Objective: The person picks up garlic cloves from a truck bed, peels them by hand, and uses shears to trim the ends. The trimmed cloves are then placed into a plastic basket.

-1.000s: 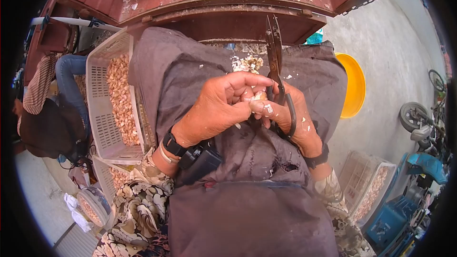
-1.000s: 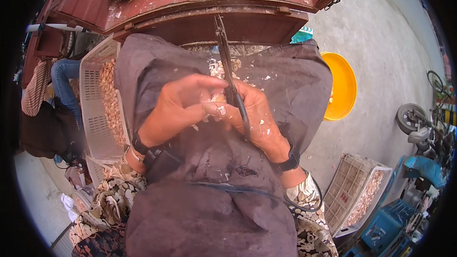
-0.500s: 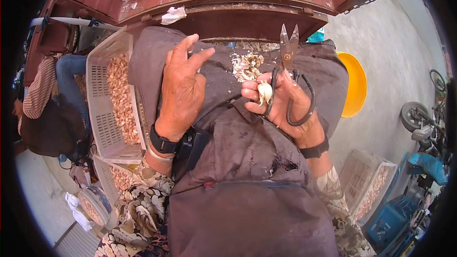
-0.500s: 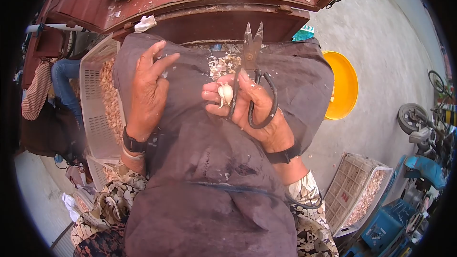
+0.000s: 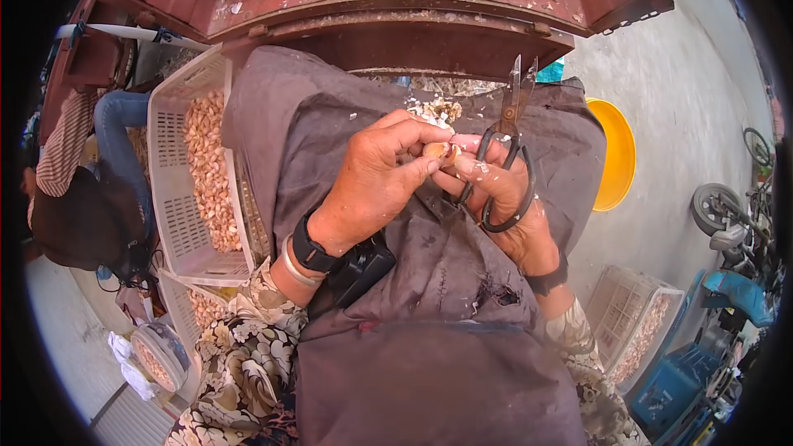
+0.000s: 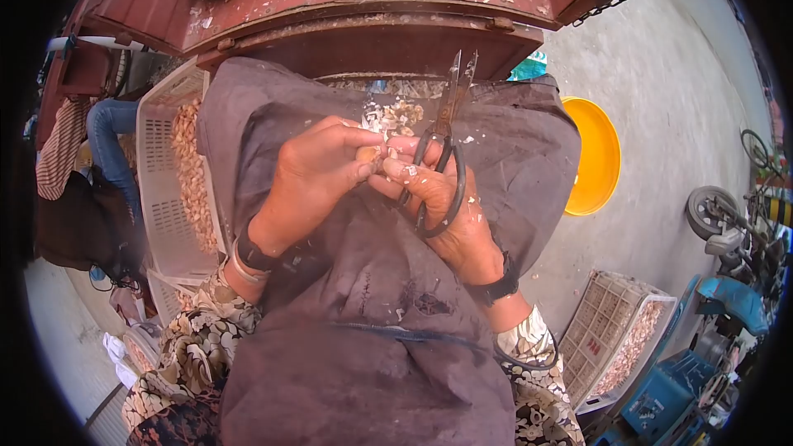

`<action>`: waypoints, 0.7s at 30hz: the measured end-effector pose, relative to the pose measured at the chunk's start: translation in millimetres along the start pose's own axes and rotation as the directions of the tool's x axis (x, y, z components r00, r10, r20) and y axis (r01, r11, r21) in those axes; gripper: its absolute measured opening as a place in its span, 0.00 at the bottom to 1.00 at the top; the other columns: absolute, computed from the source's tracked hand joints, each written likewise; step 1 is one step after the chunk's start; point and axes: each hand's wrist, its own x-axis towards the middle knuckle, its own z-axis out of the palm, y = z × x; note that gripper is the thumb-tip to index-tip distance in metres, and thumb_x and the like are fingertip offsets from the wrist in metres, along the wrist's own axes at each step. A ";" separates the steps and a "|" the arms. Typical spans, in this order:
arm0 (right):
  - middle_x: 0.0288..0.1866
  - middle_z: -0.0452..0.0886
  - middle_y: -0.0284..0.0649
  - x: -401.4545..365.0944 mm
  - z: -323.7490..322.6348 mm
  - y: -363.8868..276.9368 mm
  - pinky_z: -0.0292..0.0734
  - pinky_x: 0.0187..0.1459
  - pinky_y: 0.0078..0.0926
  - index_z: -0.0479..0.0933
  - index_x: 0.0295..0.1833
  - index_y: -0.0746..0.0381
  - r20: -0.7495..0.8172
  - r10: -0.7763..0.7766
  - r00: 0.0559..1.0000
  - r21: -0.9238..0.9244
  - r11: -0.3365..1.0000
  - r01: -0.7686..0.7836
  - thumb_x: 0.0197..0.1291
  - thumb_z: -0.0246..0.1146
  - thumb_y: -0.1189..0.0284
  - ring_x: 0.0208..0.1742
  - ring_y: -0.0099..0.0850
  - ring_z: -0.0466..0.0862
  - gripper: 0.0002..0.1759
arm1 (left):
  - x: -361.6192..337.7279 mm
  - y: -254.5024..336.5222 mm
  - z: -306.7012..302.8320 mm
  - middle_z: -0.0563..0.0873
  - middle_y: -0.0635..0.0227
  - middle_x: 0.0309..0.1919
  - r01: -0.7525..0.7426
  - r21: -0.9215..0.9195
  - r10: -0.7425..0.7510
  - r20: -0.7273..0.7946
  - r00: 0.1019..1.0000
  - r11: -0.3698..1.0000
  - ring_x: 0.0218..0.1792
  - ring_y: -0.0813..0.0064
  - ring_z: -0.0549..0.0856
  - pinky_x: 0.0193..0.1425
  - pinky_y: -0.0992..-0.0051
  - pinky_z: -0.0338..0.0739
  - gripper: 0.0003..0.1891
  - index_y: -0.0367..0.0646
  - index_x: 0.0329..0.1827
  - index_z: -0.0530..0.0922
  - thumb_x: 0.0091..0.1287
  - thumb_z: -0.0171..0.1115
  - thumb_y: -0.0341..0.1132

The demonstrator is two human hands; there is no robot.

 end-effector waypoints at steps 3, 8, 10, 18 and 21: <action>0.40 0.80 0.38 -6.2 12.5 -8.3 0.79 0.41 0.23 0.73 0.50 0.68 -0.096 -0.014 0.995 -0.208 0.978 -0.006 0.58 0.67 0.75 0.40 0.27 0.82 0.16 | -3.4 0.0 2.3 0.84 0.65 0.40 0.096 -0.332 -0.097 0.014 0.995 0.938 0.37 0.80 0.82 0.42 0.80 0.78 0.11 0.33 0.45 0.80 0.61 0.59 0.18; 0.30 0.79 0.33 -7.2 12.3 -4.3 0.68 0.29 0.15 0.76 0.45 0.66 -0.108 -0.085 0.991 -0.383 0.923 0.037 0.57 0.68 0.73 0.29 0.18 0.76 0.13 | -6.3 5.3 -3.5 0.83 0.65 0.39 0.321 -0.506 -0.250 0.204 0.946 0.801 0.37 0.77 0.84 0.42 0.79 0.80 0.13 0.34 0.50 0.78 0.63 0.61 0.21; 0.29 0.78 0.32 -8.7 10.1 -3.1 0.67 0.28 0.15 0.76 0.44 0.66 -0.083 -0.101 0.991 -0.457 0.888 0.052 0.57 0.67 0.72 0.27 0.17 0.73 0.12 | -8.7 4.3 -4.7 0.84 0.64 0.39 0.371 -0.498 -0.292 0.230 0.928 0.784 0.35 0.77 0.84 0.39 0.79 0.80 0.12 0.34 0.50 0.78 0.63 0.62 0.21; 0.27 0.76 0.31 -10.4 4.4 -3.4 0.65 0.26 0.17 0.76 0.43 0.65 0.045 -0.092 0.995 -0.443 0.890 0.102 0.58 0.65 0.72 0.25 0.17 0.72 0.10 | -17.2 1.1 -11.9 0.85 0.62 0.36 0.433 -0.653 -0.296 0.316 0.901 0.621 0.30 0.76 0.84 0.33 0.79 0.78 0.10 0.37 0.48 0.78 0.63 0.63 0.26; 0.26 0.76 0.32 -4.3 8.2 0.5 0.66 0.27 0.20 0.77 0.44 0.65 0.088 -0.049 0.995 -0.399 0.913 0.080 0.57 0.65 0.69 0.25 0.19 0.73 0.13 | -21.8 1.1 -17.1 0.84 0.63 0.36 0.415 -0.666 -0.308 0.280 0.909 0.620 0.28 0.76 0.83 0.31 0.79 0.77 0.11 0.39 0.48 0.78 0.64 0.63 0.27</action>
